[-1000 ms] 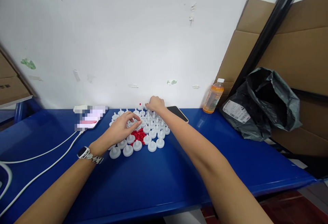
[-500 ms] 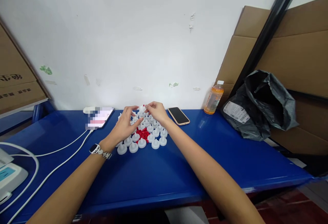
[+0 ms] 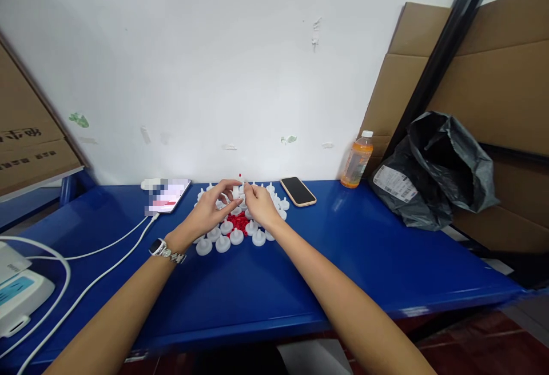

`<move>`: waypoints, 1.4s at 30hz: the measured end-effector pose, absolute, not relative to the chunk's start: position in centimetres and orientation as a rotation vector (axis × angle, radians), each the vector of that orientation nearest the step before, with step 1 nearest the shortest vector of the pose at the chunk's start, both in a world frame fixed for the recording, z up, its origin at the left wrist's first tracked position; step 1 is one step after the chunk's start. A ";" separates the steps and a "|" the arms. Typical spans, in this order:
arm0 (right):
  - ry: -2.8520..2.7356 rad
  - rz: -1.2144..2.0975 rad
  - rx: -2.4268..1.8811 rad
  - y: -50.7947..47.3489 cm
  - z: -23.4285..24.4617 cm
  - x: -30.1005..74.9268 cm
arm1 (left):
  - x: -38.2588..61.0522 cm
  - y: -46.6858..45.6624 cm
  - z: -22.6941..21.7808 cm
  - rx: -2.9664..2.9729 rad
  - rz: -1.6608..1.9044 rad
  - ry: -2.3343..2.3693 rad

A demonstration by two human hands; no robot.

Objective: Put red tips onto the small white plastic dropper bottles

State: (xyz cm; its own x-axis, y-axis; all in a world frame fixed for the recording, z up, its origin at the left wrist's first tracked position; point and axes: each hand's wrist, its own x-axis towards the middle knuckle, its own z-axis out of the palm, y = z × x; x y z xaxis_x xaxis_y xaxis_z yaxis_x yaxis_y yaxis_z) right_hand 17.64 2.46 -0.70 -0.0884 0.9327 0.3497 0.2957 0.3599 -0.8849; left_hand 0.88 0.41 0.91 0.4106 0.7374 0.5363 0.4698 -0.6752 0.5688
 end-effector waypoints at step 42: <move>-1.597 0.566 -1.051 0.3 0.2 16.3 | 1.5 0.8 1.2 1.823 1.248 0.851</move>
State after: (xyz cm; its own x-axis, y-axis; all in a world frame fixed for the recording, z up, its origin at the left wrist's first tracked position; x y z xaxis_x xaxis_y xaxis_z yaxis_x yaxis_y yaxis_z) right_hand 16.35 0.27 0.25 -0.0187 0.8542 0.5197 0.3367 0.4948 -0.8011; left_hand 1.54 0.78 1.22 0.3019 0.8432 0.4449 0.1060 -0.4935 0.8633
